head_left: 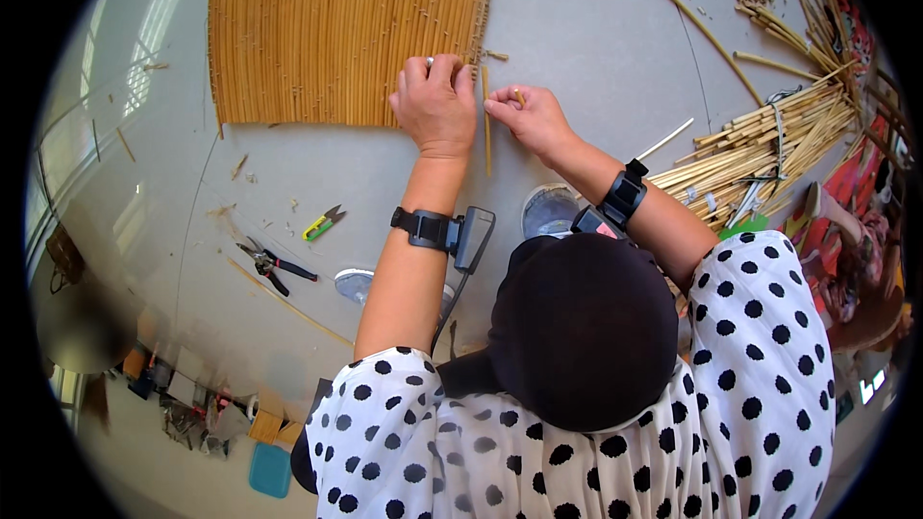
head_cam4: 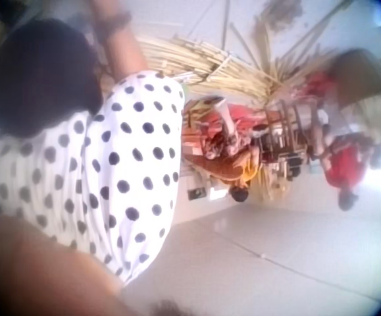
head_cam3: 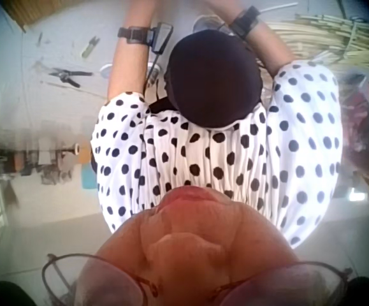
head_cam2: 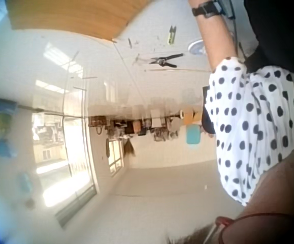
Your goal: The person assembles a bamboo mat by picking up bamboo sticks and weaving them into a pre-strung base. They use pliers and a small cutter to trim the materials and adjust the structure.
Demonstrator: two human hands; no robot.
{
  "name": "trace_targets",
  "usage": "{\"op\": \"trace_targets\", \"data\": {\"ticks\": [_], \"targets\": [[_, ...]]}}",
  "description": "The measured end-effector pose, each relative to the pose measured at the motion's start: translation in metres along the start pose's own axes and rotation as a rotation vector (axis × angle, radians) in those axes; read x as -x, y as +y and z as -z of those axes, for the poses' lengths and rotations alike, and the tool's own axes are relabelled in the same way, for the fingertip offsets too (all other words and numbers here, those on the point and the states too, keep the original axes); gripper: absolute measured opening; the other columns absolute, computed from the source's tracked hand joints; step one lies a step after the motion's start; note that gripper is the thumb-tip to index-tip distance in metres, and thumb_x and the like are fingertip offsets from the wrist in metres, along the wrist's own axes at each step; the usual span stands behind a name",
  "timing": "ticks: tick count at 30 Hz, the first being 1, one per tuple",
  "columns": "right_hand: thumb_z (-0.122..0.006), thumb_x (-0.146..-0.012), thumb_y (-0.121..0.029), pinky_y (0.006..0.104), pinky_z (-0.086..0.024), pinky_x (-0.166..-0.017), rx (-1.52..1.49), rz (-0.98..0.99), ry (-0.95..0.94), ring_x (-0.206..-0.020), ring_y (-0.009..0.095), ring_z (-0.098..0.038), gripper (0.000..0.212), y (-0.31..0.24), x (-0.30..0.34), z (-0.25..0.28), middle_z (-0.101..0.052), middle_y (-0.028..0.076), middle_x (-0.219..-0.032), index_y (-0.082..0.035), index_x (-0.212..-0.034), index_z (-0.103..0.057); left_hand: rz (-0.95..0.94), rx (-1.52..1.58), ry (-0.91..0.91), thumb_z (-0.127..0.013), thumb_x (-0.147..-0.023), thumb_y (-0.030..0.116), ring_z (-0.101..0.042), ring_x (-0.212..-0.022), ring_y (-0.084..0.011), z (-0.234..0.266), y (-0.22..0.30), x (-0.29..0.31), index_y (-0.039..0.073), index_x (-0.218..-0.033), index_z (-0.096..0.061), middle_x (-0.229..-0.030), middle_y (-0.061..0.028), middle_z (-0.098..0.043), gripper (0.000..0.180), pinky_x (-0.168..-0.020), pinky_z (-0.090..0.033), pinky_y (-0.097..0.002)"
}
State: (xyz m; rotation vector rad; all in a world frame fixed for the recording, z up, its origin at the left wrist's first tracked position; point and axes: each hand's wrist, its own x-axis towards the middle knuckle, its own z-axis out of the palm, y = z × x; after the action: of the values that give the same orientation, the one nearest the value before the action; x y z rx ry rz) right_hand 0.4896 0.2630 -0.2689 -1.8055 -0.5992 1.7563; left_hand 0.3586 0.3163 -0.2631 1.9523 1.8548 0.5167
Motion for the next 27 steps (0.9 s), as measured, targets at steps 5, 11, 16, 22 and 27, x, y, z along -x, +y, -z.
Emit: {"op": "trace_targets", "data": {"ticks": [5,11,16,22,27], "targets": [[-0.069,-0.085,-0.02,0.0221,-0.041,-0.058,-0.005,0.049,-0.01,-0.065,0.005,-0.049,0.023,0.003,-0.005,-0.002,-0.061,-0.002,-0.075,0.0,-0.095,-0.067,-0.014,-0.008,-0.033,-0.071,-0.076,0.023,-0.055,-0.087,-0.0234,0.006,-0.002,0.0,0.018,-0.085,-0.062,-0.088,-0.002,-0.054,0.013,-0.07,-0.04,-0.042],[-0.069,-0.084,-0.019,0.0223,-0.037,-0.05,-0.019,0.059,-0.018,-0.058,0.003,-0.044,0.021,-0.01,0.006,0.003,-0.054,-0.005,-0.065,-0.002,-0.096,-0.069,-0.159,0.107,0.016,-0.071,-0.077,0.018,-0.057,-0.087,-0.0258,0.029,-0.001,0.016,0.009,-0.098,-0.061,-0.091,-0.0062,-0.058,0.025,-0.072,-0.042,-0.0417],[-0.069,-0.084,-0.016,0.0213,-0.034,-0.047,0.067,0.237,-0.035,-0.053,0.002,-0.04,0.017,-0.017,0.02,0.004,-0.05,-0.007,-0.06,-0.003,-0.097,-0.07,-0.061,0.344,-0.169,-0.071,-0.076,0.011,-0.058,-0.082,-0.0275,0.043,0.005,0.049,0.006,-0.098,-0.06,-0.089,-0.0095,-0.061,0.025,-0.074,-0.045,-0.0379],[-0.068,-0.084,-0.009,0.0187,-0.038,-0.049,0.084,0.57,-0.077,-0.054,0.002,-0.044,0.015,-0.032,0.032,0.001,-0.061,-0.004,-0.066,-0.002,-0.097,-0.07,-0.033,0.459,-0.138,-0.07,-0.077,0.008,-0.059,-0.078,-0.0267,0.037,-0.002,0.058,0.005,-0.099,-0.059,-0.09,-0.0108,-0.062,0.024,-0.07,-0.047,-0.0362],[-0.069,-0.081,-0.008,0.0182,-0.038,-0.05,0.106,0.558,-0.145,-0.054,0.001,-0.043,0.015,-0.042,0.032,0.006,-0.063,-0.002,-0.067,-0.003,-0.095,-0.071,0.024,0.597,-0.086,-0.069,-0.079,0.006,-0.06,-0.073,-0.0251,0.038,0.007,0.053,0.004,-0.093,-0.061,-0.084,-0.0084,-0.063,0.016,-0.065,-0.047,-0.0343]]}}
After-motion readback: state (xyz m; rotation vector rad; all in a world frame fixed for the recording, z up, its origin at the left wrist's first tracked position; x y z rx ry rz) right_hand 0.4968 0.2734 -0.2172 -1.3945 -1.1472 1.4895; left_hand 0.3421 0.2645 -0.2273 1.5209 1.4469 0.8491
